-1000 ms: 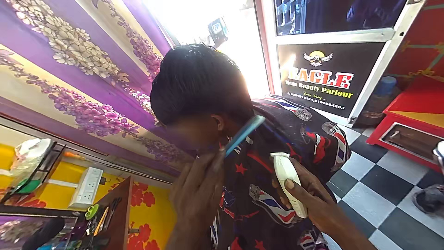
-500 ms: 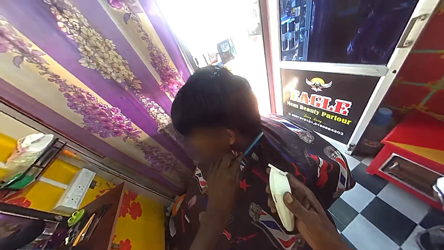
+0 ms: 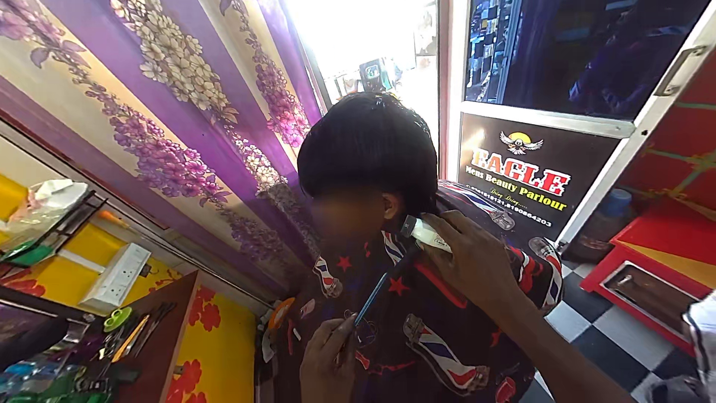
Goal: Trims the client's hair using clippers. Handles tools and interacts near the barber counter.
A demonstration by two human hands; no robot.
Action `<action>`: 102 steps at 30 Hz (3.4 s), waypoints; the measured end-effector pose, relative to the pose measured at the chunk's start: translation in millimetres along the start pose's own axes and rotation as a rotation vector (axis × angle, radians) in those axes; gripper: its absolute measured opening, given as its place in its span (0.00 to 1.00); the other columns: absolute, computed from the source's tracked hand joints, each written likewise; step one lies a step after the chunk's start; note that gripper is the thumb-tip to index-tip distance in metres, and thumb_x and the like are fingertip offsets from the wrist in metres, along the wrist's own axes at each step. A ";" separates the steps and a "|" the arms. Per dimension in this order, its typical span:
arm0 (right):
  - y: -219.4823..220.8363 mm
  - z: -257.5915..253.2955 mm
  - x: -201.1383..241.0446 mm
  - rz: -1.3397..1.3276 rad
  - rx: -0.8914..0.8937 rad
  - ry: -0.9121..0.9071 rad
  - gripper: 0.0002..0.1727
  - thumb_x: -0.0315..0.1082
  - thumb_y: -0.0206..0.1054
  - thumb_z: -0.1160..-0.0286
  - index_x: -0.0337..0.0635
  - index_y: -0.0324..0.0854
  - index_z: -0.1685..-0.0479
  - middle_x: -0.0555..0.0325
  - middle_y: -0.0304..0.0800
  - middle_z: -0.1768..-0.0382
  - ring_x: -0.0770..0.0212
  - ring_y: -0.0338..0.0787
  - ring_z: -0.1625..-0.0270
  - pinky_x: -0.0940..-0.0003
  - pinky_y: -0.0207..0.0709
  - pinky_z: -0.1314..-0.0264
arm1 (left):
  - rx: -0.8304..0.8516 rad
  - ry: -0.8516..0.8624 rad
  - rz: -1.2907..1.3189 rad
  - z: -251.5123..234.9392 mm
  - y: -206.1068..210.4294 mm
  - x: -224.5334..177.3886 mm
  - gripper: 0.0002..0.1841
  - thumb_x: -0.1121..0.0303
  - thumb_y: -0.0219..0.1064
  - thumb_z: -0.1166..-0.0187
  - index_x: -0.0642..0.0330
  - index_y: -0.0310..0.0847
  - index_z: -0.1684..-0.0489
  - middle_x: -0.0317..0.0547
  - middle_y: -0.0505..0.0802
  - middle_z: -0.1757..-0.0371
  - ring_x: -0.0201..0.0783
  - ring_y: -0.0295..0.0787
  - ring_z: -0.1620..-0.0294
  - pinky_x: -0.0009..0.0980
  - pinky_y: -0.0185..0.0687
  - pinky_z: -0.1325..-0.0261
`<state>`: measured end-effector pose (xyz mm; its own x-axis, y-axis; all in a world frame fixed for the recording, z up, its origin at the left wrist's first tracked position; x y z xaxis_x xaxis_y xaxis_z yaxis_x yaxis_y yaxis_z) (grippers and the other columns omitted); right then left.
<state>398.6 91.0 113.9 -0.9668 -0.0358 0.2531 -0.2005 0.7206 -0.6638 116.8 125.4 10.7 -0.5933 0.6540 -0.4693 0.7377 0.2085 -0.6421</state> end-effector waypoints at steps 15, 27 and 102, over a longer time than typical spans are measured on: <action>17.9 -4.7 -1.9 -0.077 -0.035 0.075 0.27 0.49 0.75 0.28 0.47 0.85 0.31 0.51 0.88 0.48 0.53 0.92 0.57 0.55 0.86 0.64 | 0.071 -0.115 0.053 32.5 -0.6 15.7 0.11 0.73 0.76 0.31 0.61 0.96 0.53 0.51 0.95 0.55 0.38 0.93 0.55 0.32 0.90 0.49; 17.2 -4.4 -0.6 -0.047 0.089 0.136 0.27 0.47 0.76 0.29 0.45 0.85 0.32 0.51 0.88 0.51 0.52 0.91 0.60 0.52 0.86 0.66 | 0.065 -0.131 0.075 34.1 0.7 14.3 0.11 0.72 0.75 0.31 0.59 0.97 0.53 0.49 0.95 0.55 0.37 0.93 0.55 0.31 0.90 0.49; -5.7 119.6 -7.8 -1.285 0.645 0.625 0.24 0.46 0.57 0.11 0.37 0.74 0.29 0.52 0.89 0.55 0.62 0.89 0.62 0.63 0.86 0.57 | -0.118 0.398 -0.067 -104.1 39.1 -63.9 0.12 0.68 0.69 0.22 0.69 0.94 0.55 0.64 0.94 0.57 0.58 0.92 0.58 0.55 0.84 0.53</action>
<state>388.4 4.4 31.6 0.0817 0.0301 0.9962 -0.9965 0.0214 0.0811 217.1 167.5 78.7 -0.4875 0.8613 -0.1433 0.7474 0.3268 -0.5784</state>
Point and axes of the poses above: each hand's wrist, its own z-axis away from the middle knuckle, its own y-axis out of the palm, x = y × z, the point moved 5 cm from there along -z, towards the middle knuckle
